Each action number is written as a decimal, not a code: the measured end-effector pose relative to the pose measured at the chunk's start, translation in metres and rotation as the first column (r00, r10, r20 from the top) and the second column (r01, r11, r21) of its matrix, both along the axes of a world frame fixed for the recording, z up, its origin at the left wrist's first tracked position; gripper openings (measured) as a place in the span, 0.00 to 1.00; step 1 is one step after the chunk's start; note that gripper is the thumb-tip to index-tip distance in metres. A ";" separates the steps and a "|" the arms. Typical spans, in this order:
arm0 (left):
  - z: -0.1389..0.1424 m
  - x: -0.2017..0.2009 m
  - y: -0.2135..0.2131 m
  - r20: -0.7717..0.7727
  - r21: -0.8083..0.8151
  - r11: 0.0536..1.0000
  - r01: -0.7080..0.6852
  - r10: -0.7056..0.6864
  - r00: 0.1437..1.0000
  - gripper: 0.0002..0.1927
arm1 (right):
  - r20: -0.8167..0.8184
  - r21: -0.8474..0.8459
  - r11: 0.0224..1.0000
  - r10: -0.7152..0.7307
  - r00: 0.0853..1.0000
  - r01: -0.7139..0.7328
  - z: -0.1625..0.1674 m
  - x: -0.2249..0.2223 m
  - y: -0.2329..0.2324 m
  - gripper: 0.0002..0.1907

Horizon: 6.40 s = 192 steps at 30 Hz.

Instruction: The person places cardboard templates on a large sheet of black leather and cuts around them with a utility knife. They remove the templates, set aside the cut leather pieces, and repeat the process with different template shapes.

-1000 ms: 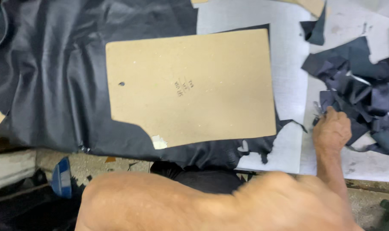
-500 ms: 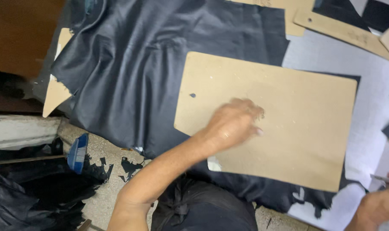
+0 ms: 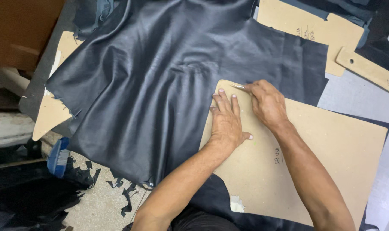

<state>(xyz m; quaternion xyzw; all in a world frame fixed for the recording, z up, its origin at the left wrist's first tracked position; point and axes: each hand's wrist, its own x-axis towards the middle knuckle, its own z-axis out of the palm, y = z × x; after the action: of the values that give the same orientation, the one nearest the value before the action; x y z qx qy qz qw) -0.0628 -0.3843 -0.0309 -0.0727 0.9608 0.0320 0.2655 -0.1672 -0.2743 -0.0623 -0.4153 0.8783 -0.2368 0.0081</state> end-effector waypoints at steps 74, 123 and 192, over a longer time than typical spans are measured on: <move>0.000 -0.053 0.422 0.069 0.060 0.865 0.499 -0.502 0.862 0.74 | 0.222 0.508 0.668 -0.712 0.666 0.544 0.040 0.286 0.528 0.14; -0.014 0.145 0.091 -0.155 0.045 0.871 0.489 -0.477 0.865 0.50 | -0.012 0.241 0.958 -0.156 0.988 0.155 0.047 0.330 0.204 0.21; 0.011 0.234 0.337 -0.562 0.391 0.604 0.695 -0.441 0.700 0.30 | 0.951 -0.167 0.760 -0.044 0.306 0.629 0.035 0.335 0.515 0.15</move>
<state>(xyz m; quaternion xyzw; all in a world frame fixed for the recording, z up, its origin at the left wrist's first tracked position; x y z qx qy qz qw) 0.1709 -0.0469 -0.0200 0.3371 0.9062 0.2476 0.0626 0.1682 0.2410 -0.0276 0.0043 0.6935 -0.6442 0.3226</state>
